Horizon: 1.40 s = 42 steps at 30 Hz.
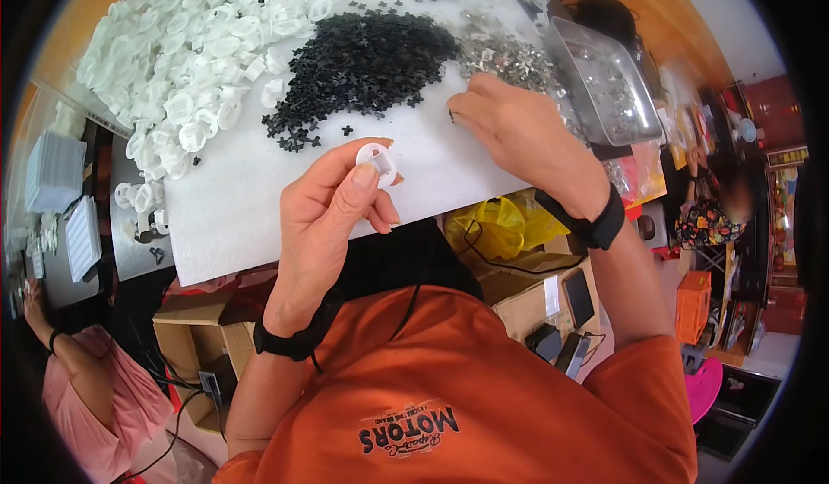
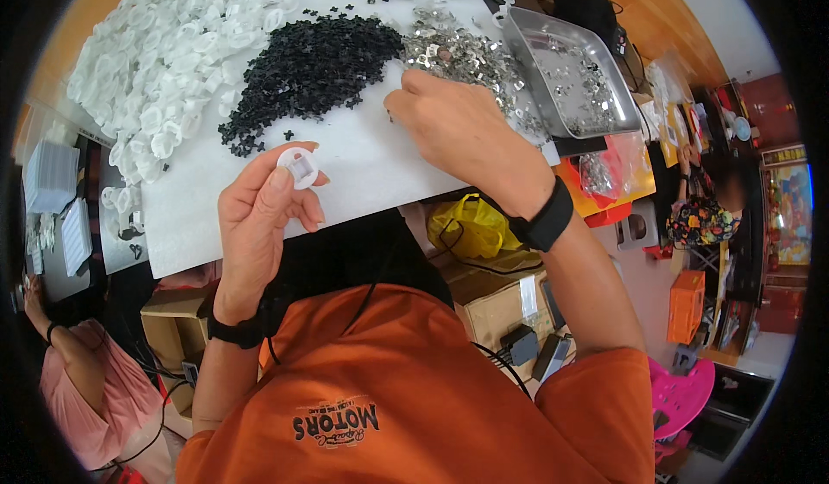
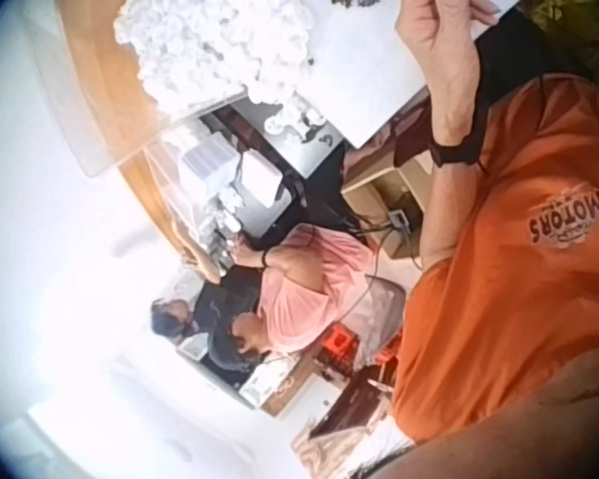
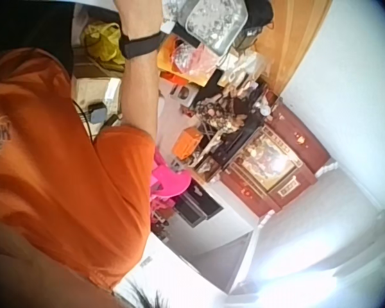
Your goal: Manually assembling small plastic caps with black components and metal rings.
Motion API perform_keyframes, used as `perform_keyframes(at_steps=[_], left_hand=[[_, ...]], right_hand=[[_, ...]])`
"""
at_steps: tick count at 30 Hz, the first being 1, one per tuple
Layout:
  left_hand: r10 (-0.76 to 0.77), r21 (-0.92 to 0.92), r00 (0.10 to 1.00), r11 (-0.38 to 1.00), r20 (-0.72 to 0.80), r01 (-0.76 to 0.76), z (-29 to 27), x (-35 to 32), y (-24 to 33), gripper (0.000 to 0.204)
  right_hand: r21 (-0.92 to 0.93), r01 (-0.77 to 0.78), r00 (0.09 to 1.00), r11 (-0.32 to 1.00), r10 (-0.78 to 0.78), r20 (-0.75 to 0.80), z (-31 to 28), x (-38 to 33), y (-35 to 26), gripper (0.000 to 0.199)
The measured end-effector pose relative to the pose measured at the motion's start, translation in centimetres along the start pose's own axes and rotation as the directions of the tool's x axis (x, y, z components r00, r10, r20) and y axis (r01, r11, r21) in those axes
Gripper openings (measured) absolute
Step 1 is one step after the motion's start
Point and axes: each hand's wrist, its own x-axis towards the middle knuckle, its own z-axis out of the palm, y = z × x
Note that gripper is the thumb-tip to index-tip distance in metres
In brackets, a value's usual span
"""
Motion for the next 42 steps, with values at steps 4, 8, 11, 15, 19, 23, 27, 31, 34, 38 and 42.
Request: perform_keyframes(at_steps=[4, 8, 11, 15, 19, 23, 27, 31, 34, 38, 42], left_hand=[[-0.006, -0.027, 1.0, 1.0, -0.017, 0.006, 0.0, 0.0, 0.2, 0.037], [-0.028, -0.061, 0.999, 0.998, -0.042, 0.026, 0.2, -0.1, 0.4, 0.039], [-0.008, -0.042, 0.999, 0.999, -0.037, 0.006, 0.2, -0.1, 0.3, 0.039], [0.004, 0.009, 0.999, 1.0, -0.053, -0.003, 0.3, -0.1, 0.3, 0.042], [-0.01, -0.011, 0.998, 1.0, -0.058, 0.01, 0.3, -0.1, 0.4, 0.042], [-0.005, -0.021, 0.997, 1.0, -0.074, 0.003, 0.3, -0.2, 0.3, 0.045], [-0.014, 0.012, 0.996, 1.0, -0.084, 0.015, 0.3, -0.3, 0.5, 0.047], [-0.032, -0.017, 0.997, 0.999, -0.073, 0.031, 0.5, -0.3, 0.6, 0.046], [-0.024, 0.004, 0.997, 1.0, -0.079, 0.025, 0.4, -0.5, 0.6, 0.046], [-0.017, 0.024, 0.998, 1.0, -0.058, 0.019, 0.3, -0.3, 0.2, 0.046], [-0.041, 0.024, 0.996, 0.999, -0.083, 0.043, 0.3, -0.4, 0.3, 0.045]], right_hand=[[-0.021, -0.022, 0.999, 1.0, 0.023, 0.029, 0.6, 0.6, 0.0, 0.01], [0.021, -0.047, 0.999, 0.999, 0.047, -0.013, -0.2, 0.4, -0.8, 0.01], [0.111, -0.155, 0.981, 0.982, 0.14, 0.133, -1.1, 0.3, -1.9, 0.011], [0.24, -0.25, 0.965, 0.938, 0.222, 0.138, -0.9, 0.0, -2.0, 0.014], [0.287, -0.221, 0.975, 0.932, 0.207, 0.076, -0.2, -0.4, -1.7, 0.011], [0.254, -0.177, 0.984, 0.951, 0.173, 0.039, 0.3, -1.0, -2.0, 0.01], [0.224, -0.172, 0.984, 0.959, 0.176, -0.001, 0.6, -1.2, -2.2, 0.01], [0.311, -0.196, 0.98, 0.93, 0.2, 0.019, -0.6, -1.1, -3.4, 0.011], [0.692, -0.286, 0.958, 0.663, 0.202, 0.202, -3.0, -0.1, -5.8, 0.014], [0.775, -0.283, 0.959, 0.565, 0.164, 0.231, -2.8, 1.4, -7.0, 0.014], [0.809, -0.259, 0.965, 0.528, 0.172, 0.197, -1.8, 1.4, -7.4, 0.016]])
